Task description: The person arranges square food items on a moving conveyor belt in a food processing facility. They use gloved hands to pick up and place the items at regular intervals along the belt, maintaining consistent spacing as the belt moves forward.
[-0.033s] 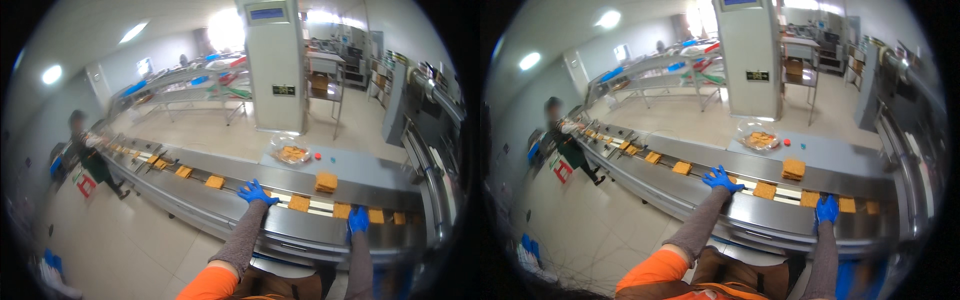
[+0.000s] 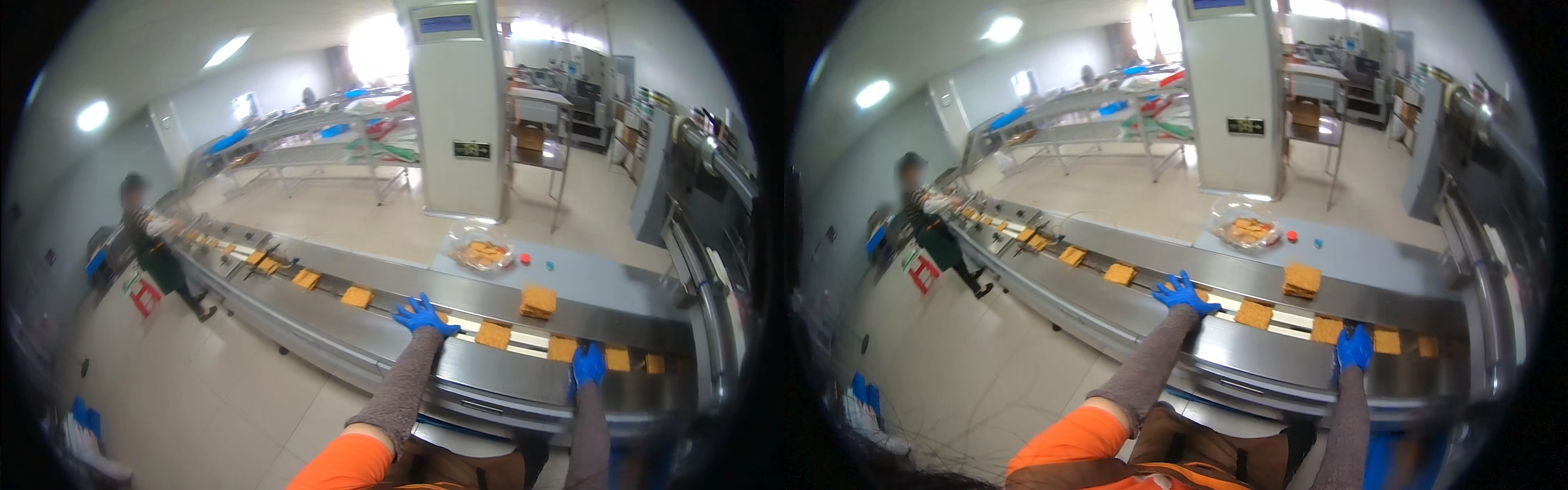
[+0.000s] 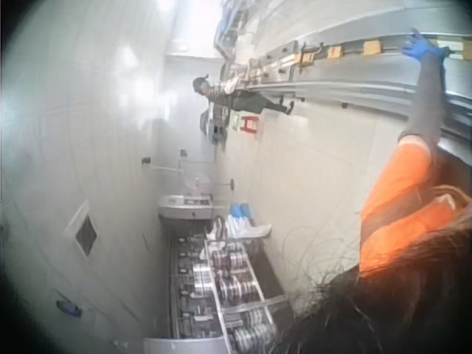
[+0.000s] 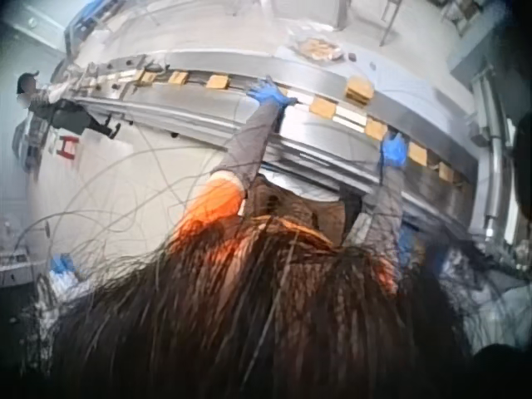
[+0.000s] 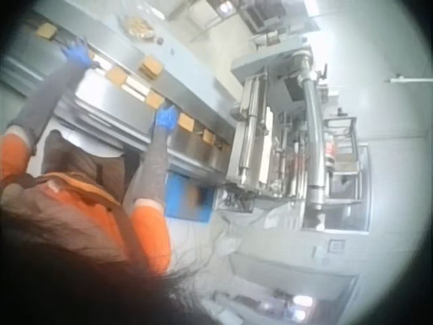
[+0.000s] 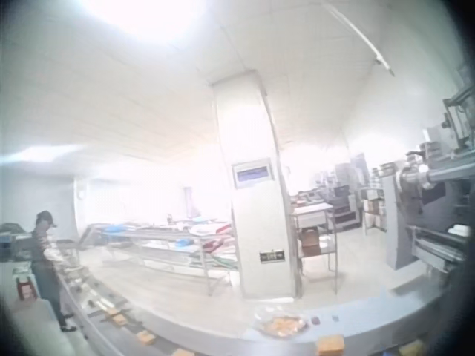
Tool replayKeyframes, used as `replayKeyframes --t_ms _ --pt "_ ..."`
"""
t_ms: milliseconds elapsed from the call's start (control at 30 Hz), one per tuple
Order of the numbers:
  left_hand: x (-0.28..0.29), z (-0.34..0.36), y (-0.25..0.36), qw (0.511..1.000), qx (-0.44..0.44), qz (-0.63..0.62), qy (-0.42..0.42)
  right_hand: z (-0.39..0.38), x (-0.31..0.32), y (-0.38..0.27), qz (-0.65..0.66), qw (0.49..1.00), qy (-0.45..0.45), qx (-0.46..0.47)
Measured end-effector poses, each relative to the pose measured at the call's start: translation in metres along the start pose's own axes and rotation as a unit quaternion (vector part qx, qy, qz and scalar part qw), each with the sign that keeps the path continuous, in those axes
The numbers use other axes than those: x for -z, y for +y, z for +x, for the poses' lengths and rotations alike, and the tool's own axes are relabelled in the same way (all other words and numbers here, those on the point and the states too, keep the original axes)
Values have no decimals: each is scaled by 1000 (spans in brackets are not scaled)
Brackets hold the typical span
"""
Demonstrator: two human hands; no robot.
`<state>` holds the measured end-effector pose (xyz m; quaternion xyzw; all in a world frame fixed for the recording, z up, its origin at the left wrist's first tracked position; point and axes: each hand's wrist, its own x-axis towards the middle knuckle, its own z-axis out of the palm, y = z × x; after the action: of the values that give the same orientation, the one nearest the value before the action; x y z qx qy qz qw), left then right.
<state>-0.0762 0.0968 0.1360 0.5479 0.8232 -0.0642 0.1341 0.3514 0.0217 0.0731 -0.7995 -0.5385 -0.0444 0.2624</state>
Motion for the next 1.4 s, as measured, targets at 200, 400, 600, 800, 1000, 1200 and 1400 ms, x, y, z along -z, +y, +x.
replayKeyframes --t_ms 200,400,600,800,1000,1200,1400 --pt "-12 14 -5 994 -38 -41 97 3 -24 25 12 1000 4 7" --pt "-20 7 5 988 -31 -113 101 5 -26 19 -5 1000 -9 -4" --pt "-29 -8 20 970 -119 -159 143 14 -4 30 66 995 -46 -64" --pt "-53 -30 10 892 -305 -261 207 10 -15 52 -97 979 123 132" --pt "-73 16 -52 835 -298 -307 347 -9 0 -3 -43 997 31 63" --pt "-64 57 -129 880 -92 -210 417 0 -19 5 -40 999 -13 19" --pt "-17 45 -120 965 -3 -132 225 4 7 19 -90 990 101 28"
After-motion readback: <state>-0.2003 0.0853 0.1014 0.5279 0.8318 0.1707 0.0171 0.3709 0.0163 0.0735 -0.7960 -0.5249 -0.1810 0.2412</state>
